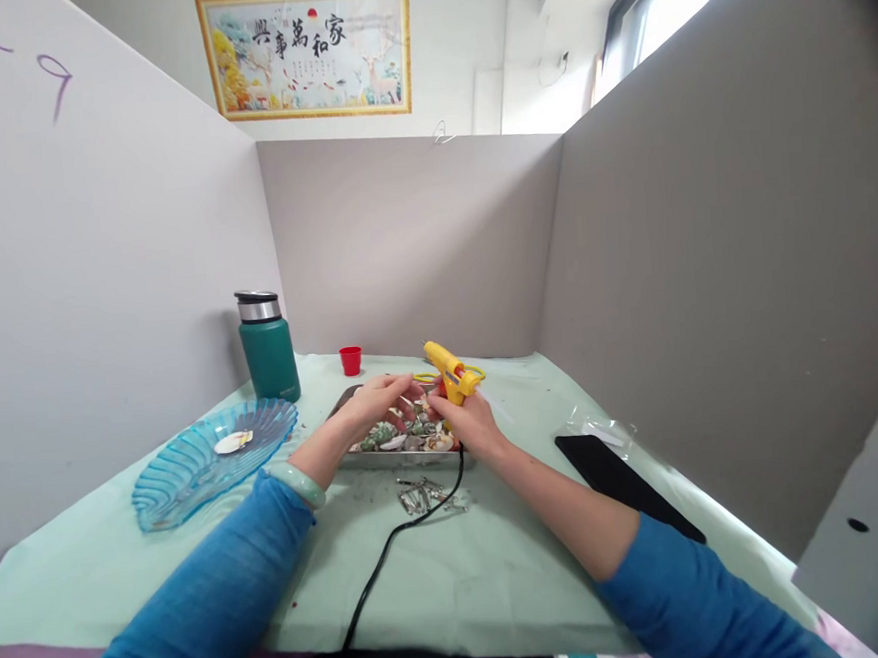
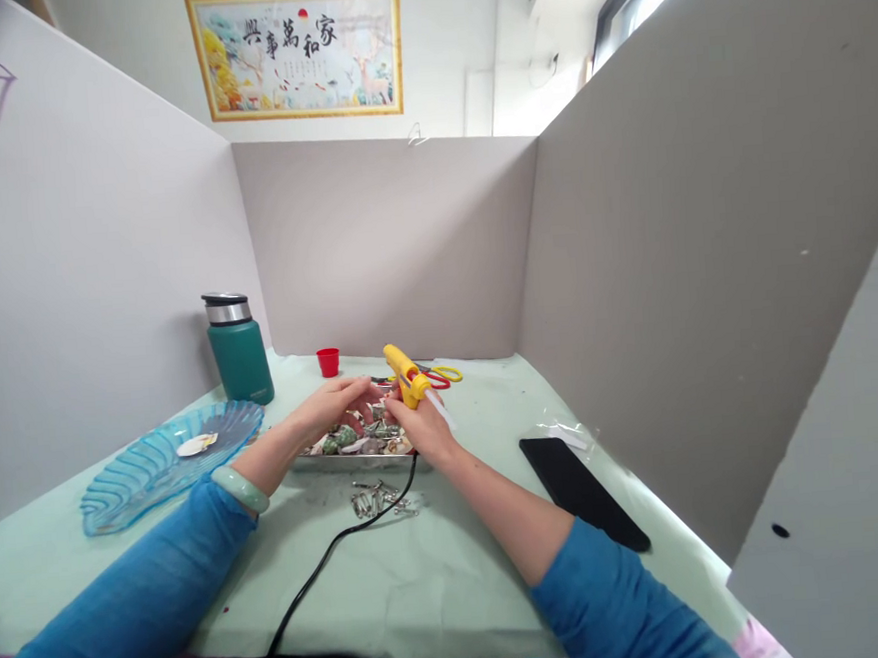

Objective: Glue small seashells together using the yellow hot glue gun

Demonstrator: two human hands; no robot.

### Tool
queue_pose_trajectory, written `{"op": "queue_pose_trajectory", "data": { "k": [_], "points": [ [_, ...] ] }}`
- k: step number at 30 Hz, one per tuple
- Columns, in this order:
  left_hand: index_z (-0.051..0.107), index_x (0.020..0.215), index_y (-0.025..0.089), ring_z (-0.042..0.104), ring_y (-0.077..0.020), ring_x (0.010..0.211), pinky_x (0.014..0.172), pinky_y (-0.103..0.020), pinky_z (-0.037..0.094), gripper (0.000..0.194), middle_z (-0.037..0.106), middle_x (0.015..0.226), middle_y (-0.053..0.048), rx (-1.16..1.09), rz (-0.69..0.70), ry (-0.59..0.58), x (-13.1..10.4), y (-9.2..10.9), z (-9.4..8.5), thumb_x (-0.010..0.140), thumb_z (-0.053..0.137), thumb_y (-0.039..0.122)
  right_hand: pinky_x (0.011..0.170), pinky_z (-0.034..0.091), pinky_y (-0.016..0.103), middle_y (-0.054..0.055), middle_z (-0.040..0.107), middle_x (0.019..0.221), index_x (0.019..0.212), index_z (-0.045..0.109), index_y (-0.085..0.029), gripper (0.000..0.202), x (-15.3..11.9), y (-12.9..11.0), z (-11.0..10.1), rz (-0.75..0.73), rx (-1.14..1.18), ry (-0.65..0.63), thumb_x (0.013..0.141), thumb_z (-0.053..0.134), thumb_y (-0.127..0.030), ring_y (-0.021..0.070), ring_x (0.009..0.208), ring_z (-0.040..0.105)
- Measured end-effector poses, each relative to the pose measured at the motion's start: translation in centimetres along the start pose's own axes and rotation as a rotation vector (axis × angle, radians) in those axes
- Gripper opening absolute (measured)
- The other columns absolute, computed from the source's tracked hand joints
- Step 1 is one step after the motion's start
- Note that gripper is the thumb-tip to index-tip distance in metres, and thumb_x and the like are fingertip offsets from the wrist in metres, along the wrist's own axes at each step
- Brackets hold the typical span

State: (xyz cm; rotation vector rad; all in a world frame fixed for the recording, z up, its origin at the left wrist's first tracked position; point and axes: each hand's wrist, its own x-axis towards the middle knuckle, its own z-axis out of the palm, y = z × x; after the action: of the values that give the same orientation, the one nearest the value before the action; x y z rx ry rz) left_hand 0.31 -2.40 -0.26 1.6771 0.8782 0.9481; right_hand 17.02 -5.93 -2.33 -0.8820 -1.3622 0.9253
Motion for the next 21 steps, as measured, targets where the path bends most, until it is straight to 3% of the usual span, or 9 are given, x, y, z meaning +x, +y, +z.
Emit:
{"op": "queue_pose_trajectory", "data": {
  "k": [4,10,17,21],
  "points": [
    [0.062,0.085,0.013,0.059,-0.0107,0.059,0.053,-0.023,0.05,0.036,0.067,0.077,-0.006,0.046,-0.022,-0.053,-0.3,0.3,0.3,0.07,0.074,0.043,0.067,0.052,0.029,-0.003,0.059,0.07,0.09,0.054,-0.02,0.027,0.1,0.3,0.0,-0.003,0.014,0.053,0.067,0.063,-0.029,0.0138,0.063,0.06],
    [0.063,0.082,0.012,0.062,-0.012,0.058,0.06,-0.027,0.052,0.034,0.066,0.066,-0.003,-0.011,0.002,0.068,-0.4,0.5,0.6,0.063,0.08,0.035,0.059,0.053,0.028,-0.003,0.059,0.069,0.096,0.053,-0.02,0.035,0.9,1.5,-0.1,-0.002,0.129,0.084,0.067,0.067,-0.035,0.0135,0.059,0.059],
    [0.063,0.085,0.011,0.064,-0.0127,0.06,0.065,-0.028,0.053,0.039,0.069,0.068,-0.004,-0.062,0.002,0.007,-0.4,0.4,0.7,0.059,0.083,0.032,0.055,0.05,0.025,-0.005,0.056,0.064,0.095,0.054,-0.019,0.035,0.8,1.3,-0.2,-0.003,0.143,0.053,0.066,0.07,-0.032,0.011,0.054,0.056],
    [0.065,0.088,0.011,0.064,-0.0129,0.063,0.064,-0.027,0.053,0.04,0.069,0.073,-0.005,-0.063,0.008,0.003,-0.4,0.6,0.7,0.067,0.077,0.042,0.055,0.048,0.025,-0.005,0.056,0.066,0.095,0.054,-0.019,0.037,0.7,1.2,-0.2,-0.019,0.145,0.056,0.066,0.071,-0.034,0.0105,0.054,0.055]
  ]
}}
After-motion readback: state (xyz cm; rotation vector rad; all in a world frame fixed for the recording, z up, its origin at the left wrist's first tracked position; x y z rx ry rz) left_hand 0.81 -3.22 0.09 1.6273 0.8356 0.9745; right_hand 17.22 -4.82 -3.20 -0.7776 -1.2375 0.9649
